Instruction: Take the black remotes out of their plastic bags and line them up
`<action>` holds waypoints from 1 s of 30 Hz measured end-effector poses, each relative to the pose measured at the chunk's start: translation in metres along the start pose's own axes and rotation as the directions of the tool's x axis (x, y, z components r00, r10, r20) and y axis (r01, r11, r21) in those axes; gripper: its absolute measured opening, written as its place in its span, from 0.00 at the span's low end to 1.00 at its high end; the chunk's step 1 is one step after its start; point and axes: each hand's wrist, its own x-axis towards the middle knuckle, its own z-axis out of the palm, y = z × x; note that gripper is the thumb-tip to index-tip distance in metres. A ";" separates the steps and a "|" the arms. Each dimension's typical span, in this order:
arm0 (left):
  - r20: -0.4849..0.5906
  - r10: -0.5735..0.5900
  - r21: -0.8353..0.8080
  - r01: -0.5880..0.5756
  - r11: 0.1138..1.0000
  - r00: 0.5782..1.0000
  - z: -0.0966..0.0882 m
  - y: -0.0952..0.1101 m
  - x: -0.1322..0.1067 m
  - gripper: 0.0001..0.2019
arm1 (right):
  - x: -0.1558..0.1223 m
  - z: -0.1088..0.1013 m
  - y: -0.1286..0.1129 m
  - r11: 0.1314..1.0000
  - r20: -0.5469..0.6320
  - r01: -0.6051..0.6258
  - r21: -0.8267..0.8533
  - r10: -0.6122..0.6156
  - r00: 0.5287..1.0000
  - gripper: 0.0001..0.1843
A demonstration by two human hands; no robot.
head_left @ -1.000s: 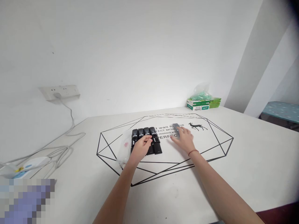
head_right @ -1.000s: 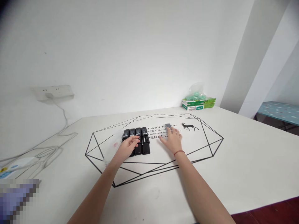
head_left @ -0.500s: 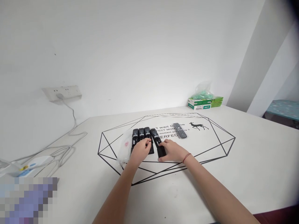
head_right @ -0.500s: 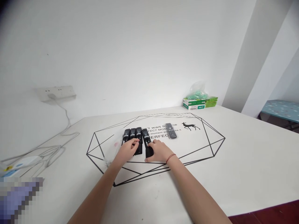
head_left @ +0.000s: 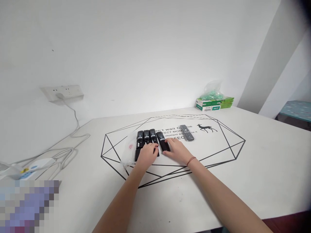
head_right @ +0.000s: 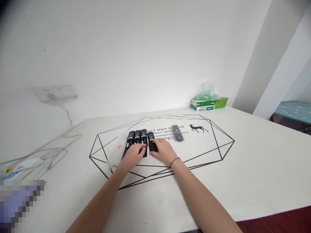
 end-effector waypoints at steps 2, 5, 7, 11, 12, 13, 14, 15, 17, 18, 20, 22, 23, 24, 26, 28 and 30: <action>-0.004 0.020 0.068 -0.020 0.998 1.000 0.005 0.001 -0.001 0.17 | 0.001 0.008 0.003 0.999 0.023 0.000 -0.052 0.001 1.000 0.20; -0.043 0.033 0.148 -0.026 0.989 0.999 0.012 0.006 -0.004 0.16 | 0.003 0.015 0.007 0.998 0.052 -0.008 -0.067 0.011 0.999 0.19; -0.076 0.037 0.190 -0.022 0.982 0.996 0.016 0.008 -0.006 0.16 | 0.003 0.017 0.009 0.998 0.062 -0.008 -0.069 0.013 0.998 0.18; -0.082 0.044 0.245 -0.023 0.969 0.996 0.020 0.011 -0.009 0.16 | 0.004 0.021 0.012 0.999 0.027 -0.010 -0.051 0.012 1.000 0.18; -0.074 0.045 0.256 -0.024 0.966 0.996 0.020 0.012 -0.009 0.16 | 0.005 0.022 0.013 0.999 0.009 -0.024 -0.048 0.024 1.000 0.19; -0.067 0.045 0.267 -0.025 0.963 0.997 0.021 0.012 -0.009 0.16 | 0.006 0.024 0.014 0.998 -0.009 -0.045 -0.054 0.044 0.999 0.19; -0.061 0.045 0.278 -0.026 0.960 0.997 0.022 0.012 -0.009 0.16 | 0.007 0.026 0.014 0.996 -0.025 -0.067 -0.065 0.065 0.998 0.20; -0.057 0.045 0.289 -0.026 0.957 0.997 0.023 0.012 -0.009 0.16 | 0.008 0.029 0.014 0.993 -0.039 -0.086 -0.077 0.083 0.996 0.21; -0.059 0.041 0.311 -0.021 0.950 0.997 0.025 0.012 -0.009 0.16 | 0.011 0.034 0.013 0.991 -0.056 -0.106 -0.077 0.102 0.993 0.20; -0.064 0.040 0.320 -0.017 0.947 0.997 0.026 0.012 -0.009 0.16 | 0.013 0.036 0.012 0.992 -0.061 -0.112 -0.059 0.109 0.992 0.19; -0.072 0.038 0.331 -0.012 0.944 0.997 0.027 0.012 -0.010 0.15 | 0.015 0.038 0.008 0.990 -0.071 -0.144 0.010 0.144 0.987 0.17; -0.075 0.039 0.324 -0.013 0.946 0.996 0.027 0.013 -0.010 0.16 | 0.017 0.039 0.003 0.972 -0.079 -0.199 0.127 0.210 0.974 0.13; -0.075 0.040 0.312 -0.014 0.950 0.996 0.027 0.013 -0.010 0.16 | 0.017 0.039 0.001 0.952 -0.082 -0.232 0.202 0.252 0.964 0.12; -0.079 0.038 0.294 -0.013 0.956 0.996 0.026 0.014 -0.010 0.16 | 0.016 0.038 -0.001 0.918 -0.080 -0.270 0.292 0.305 0.949 0.13; -0.106 0.014 0.232 0.011 0.973 0.994 0.024 0.014 -0.009 0.16 | 0.015 0.036 -0.005 0.775 -0.033 -0.358 0.521 0.438 0.898 0.19; -0.165 -0.047 0.119 0.067 0.991 0.985 0.021 0.014 -0.005 0.16 | 0.012 0.034 -0.007 0.512 0.089 -0.410 0.754 0.539 0.837 0.23; -0.199 -0.124 -0.093 0.107 0.990 0.972 0.019 0.012 0.000 0.18 | 0.009 0.032 -0.008 0.246 0.228 -0.398 0.884 0.515 0.826 0.23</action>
